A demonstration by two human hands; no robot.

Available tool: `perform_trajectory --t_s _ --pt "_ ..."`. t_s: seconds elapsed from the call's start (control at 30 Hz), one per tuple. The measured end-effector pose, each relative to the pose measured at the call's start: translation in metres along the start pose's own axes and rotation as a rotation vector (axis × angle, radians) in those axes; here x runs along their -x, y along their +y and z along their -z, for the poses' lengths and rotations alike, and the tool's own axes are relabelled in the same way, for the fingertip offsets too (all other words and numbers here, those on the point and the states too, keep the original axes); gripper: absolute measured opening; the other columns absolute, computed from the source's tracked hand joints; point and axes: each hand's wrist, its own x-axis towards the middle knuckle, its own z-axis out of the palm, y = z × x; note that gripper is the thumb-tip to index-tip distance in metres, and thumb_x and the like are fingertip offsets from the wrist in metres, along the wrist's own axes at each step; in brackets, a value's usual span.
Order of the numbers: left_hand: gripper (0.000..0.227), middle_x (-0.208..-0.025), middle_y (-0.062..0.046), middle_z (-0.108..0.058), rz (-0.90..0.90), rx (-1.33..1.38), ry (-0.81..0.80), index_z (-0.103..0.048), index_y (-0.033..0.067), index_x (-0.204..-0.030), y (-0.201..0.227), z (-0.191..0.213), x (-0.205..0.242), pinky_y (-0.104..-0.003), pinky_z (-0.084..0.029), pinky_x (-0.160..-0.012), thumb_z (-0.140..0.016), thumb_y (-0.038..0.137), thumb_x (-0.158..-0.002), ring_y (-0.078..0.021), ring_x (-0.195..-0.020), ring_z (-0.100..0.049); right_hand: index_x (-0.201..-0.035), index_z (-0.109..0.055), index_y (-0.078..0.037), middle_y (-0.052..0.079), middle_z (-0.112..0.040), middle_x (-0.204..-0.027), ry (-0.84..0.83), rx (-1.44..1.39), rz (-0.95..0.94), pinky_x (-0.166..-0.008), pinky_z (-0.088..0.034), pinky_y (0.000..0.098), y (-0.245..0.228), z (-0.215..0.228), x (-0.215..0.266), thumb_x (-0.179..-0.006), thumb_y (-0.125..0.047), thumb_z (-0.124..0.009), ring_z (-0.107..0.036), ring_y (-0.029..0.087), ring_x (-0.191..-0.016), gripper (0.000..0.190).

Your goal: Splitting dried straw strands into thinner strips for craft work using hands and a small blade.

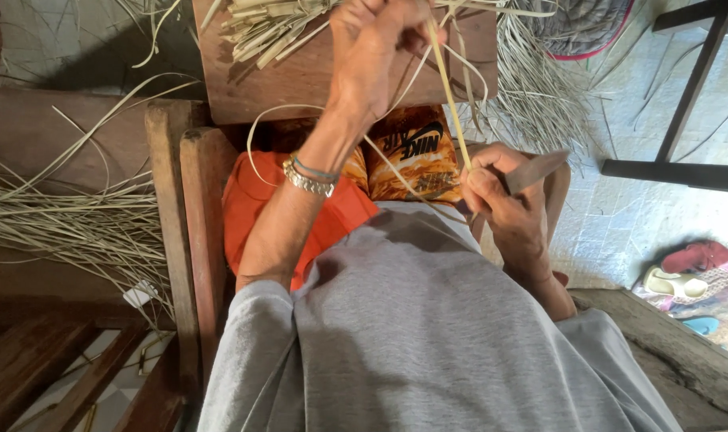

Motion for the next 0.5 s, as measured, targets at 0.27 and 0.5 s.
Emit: perform_trajectory --t_s 0.27,0.5 --pt "0.074 -0.144 -0.015 -0.009 0.304 0.075 0.010 -0.012 0.0023 -0.135 -0.032 0.040 -0.018 -0.033 -0.002 -0.111 -0.011 0.054 -0.081 -0.0258 -0.136 -0.008 -0.072 -0.043 -0.010 -0.003 -0.040 -0.055 -0.011 0.035 0.004 -0.055 -0.038 0.0214 0.027 0.013 0.001 -0.089 -0.011 -0.038 -0.036 0.007 -0.047 0.018" --pt "0.011 -0.065 -0.006 -0.058 0.292 -0.002 -0.077 -0.057 0.0004 -0.080 -0.028 -0.016 0.053 -0.015 -0.037 -0.042 -0.052 0.010 -0.083 -0.0071 -0.054 -0.051 -0.075 -0.041 -0.005 0.000 -0.033 -0.050 0.061 -0.026 -0.141 -0.041 -0.022 0.0179 0.008 -0.003 -0.018 -0.090 -0.007 -0.039 -0.029 0.007 -0.042 0.015"
